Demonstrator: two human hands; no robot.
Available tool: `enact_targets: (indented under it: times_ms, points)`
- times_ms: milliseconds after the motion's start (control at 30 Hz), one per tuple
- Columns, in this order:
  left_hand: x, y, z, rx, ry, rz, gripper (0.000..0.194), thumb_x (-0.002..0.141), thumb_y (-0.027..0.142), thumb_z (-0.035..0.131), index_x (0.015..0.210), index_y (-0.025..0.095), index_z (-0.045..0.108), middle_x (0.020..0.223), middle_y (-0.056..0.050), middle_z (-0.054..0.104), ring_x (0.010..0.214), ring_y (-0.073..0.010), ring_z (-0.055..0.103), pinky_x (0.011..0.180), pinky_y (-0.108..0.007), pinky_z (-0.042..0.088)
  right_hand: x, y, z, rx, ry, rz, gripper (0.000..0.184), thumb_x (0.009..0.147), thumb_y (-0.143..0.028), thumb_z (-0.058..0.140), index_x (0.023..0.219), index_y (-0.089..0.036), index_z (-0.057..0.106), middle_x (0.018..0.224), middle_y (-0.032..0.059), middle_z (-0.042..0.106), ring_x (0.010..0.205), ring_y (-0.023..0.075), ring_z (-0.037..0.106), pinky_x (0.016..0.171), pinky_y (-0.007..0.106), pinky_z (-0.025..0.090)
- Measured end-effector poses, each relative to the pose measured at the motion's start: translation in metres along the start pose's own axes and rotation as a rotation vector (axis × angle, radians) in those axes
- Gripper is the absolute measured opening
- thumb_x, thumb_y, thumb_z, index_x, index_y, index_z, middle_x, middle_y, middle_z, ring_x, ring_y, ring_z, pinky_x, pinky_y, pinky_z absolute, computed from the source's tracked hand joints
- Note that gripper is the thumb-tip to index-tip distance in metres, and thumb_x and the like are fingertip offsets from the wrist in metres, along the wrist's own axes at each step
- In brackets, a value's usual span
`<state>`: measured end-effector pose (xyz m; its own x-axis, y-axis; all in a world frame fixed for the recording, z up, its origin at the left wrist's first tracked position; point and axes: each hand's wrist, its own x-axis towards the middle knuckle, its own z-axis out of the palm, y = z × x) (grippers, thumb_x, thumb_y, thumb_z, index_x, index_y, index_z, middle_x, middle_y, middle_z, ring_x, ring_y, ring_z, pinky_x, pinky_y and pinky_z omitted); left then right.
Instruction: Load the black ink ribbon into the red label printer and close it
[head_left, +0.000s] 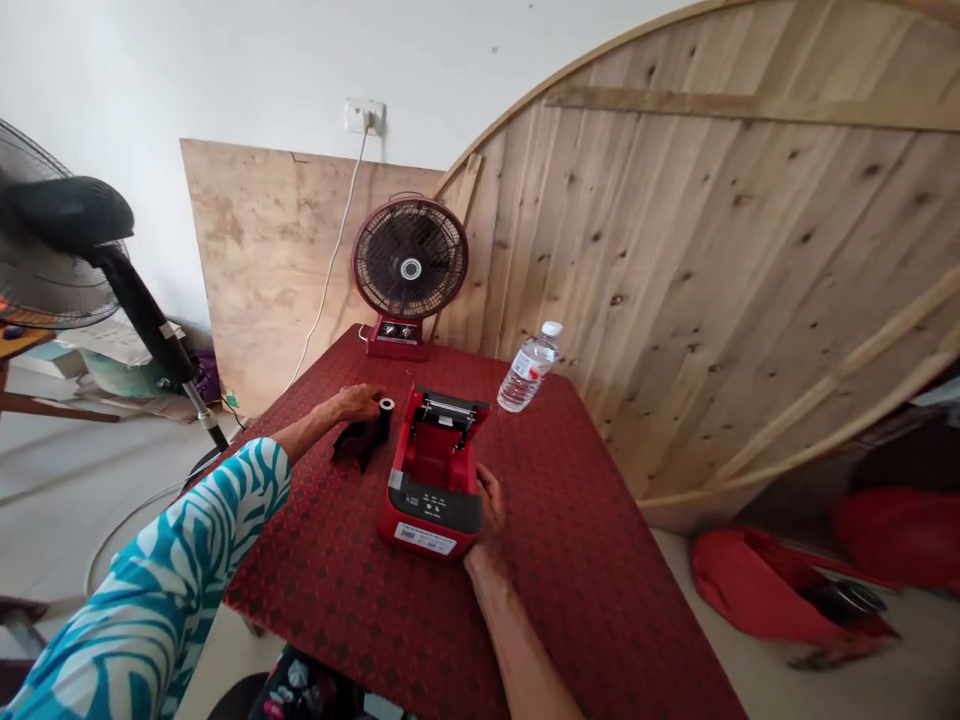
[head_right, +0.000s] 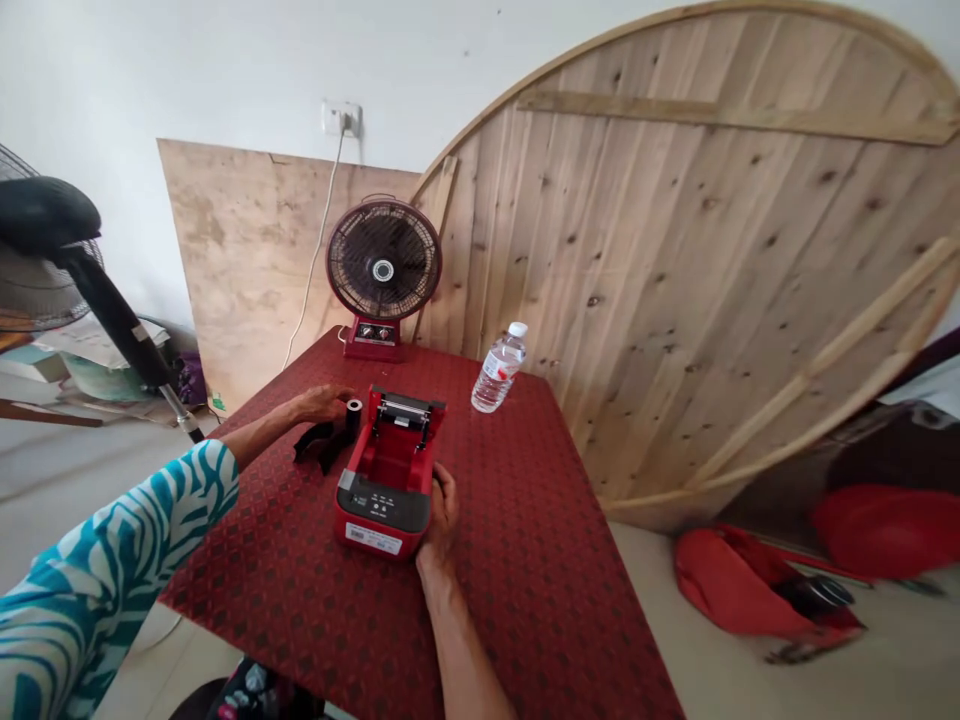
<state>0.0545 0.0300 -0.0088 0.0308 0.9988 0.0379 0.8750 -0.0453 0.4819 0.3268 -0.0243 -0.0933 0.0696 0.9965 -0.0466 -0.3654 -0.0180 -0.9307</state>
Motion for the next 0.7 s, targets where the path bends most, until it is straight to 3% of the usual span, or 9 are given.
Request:
enact_targets:
  times_ms: [200,367,433,567,700]
  points:
    - [0.004,0.011,0.002,-0.012,0.02,-0.026,0.031,0.066,0.016,0.059,0.093,0.022,0.073,0.085,-0.003,0.075,0.099,-0.0279,0.066,0.098,-0.041,0.04,0.001,0.0,0.003,0.017,0.014,-0.046,0.045,0.067,-0.049,0.067,0.102,-0.02,0.066,0.093,0.0037,0.07,0.079,0.0197,0.063,0.072,0.031,0.05]
    - [-0.012,0.015,-0.014,-0.153,0.07,0.06,0.033,0.073,0.028,0.061,0.104,0.021,0.069,0.102,-0.002,0.074,0.103,-0.022,0.064,0.095,-0.032,0.044,0.004,0.004,0.001,-0.01,0.015,-0.062,0.046,0.069,-0.049,0.066,0.105,-0.019,0.066,0.096,0.0048,0.07,0.082,0.0206,0.063,0.074,0.033,0.049]
    - [-0.028,0.015,-0.021,-0.346,0.072,0.108,0.044,0.075,0.034,0.06,0.116,0.017,0.063,0.108,-0.005,0.072,0.1,-0.0207,0.065,0.088,-0.029,0.048,0.004,0.004,0.001,-0.009,0.005,-0.058,0.047,0.07,-0.05,0.066,0.105,-0.019,0.065,0.095,0.0049,0.07,0.08,0.0204,0.063,0.072,0.032,0.049]
    - [-0.069,0.02,-0.028,-0.94,0.018,0.13,0.065,0.07,0.038,0.072,0.13,0.017,0.056,0.109,-0.009,0.071,0.083,-0.0191,0.067,0.071,-0.027,0.051,0.004,0.003,0.002,0.003,0.008,-0.033,0.048,0.068,-0.05,0.067,0.105,-0.019,0.065,0.093,0.0038,0.07,0.075,0.0192,0.062,0.067,0.03,0.047]
    - [-0.099,0.037,-0.027,-1.159,-0.028,0.085,0.074,0.061,0.043,0.082,0.128,0.021,0.057,0.109,-0.01,0.071,0.079,-0.0198,0.069,0.063,-0.024,0.05,0.003,0.001,0.003,0.018,0.013,-0.029,0.051,0.066,-0.049,0.068,0.106,-0.019,0.064,0.091,0.0037,0.07,0.075,0.0195,0.063,0.066,0.03,0.047]
